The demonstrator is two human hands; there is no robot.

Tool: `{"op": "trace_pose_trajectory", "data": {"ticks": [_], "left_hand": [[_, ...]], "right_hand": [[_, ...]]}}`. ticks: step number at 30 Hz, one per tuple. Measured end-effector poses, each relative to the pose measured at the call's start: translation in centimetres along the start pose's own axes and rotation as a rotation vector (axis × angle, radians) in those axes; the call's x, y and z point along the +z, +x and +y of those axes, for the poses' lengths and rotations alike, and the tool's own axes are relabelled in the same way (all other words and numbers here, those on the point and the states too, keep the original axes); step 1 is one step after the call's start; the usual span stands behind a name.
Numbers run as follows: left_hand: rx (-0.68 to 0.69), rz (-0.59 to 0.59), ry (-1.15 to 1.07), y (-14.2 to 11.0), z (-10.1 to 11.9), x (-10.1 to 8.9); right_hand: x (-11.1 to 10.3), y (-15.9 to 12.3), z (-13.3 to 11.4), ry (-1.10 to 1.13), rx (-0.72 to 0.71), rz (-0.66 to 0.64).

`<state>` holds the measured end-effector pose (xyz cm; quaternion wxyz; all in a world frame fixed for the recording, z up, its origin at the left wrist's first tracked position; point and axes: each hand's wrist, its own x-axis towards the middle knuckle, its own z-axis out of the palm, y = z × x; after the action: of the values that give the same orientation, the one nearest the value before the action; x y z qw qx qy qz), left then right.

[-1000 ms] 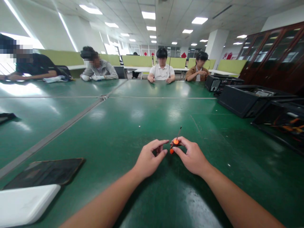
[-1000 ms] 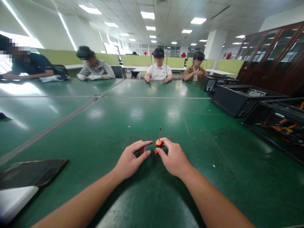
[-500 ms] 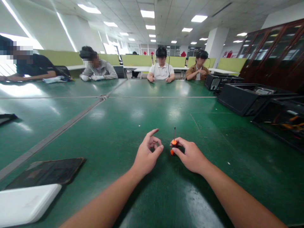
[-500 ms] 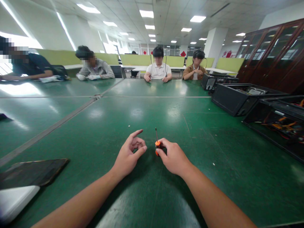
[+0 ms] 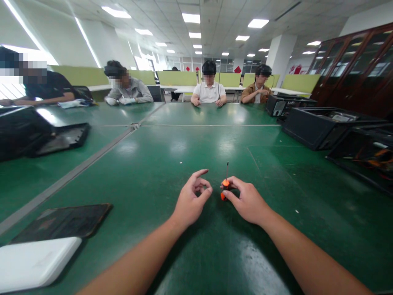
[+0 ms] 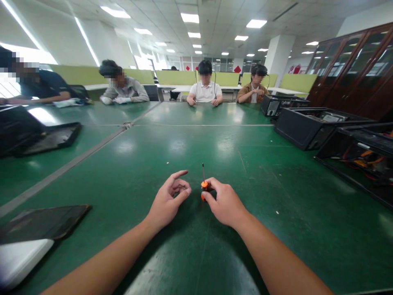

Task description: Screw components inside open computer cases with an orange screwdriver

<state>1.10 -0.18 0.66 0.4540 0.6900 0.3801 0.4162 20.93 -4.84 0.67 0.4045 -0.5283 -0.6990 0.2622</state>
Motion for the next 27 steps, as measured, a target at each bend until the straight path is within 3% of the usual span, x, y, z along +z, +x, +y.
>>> {"op": "trace_pose_trajectory", "data": {"ticks": [27], "left_hand": [[0.009,-0.006,-0.02,-0.06,-0.05,0.04]], "right_hand": [[-0.34,-0.04,-0.02,-0.014,0.0,-0.007]]}}
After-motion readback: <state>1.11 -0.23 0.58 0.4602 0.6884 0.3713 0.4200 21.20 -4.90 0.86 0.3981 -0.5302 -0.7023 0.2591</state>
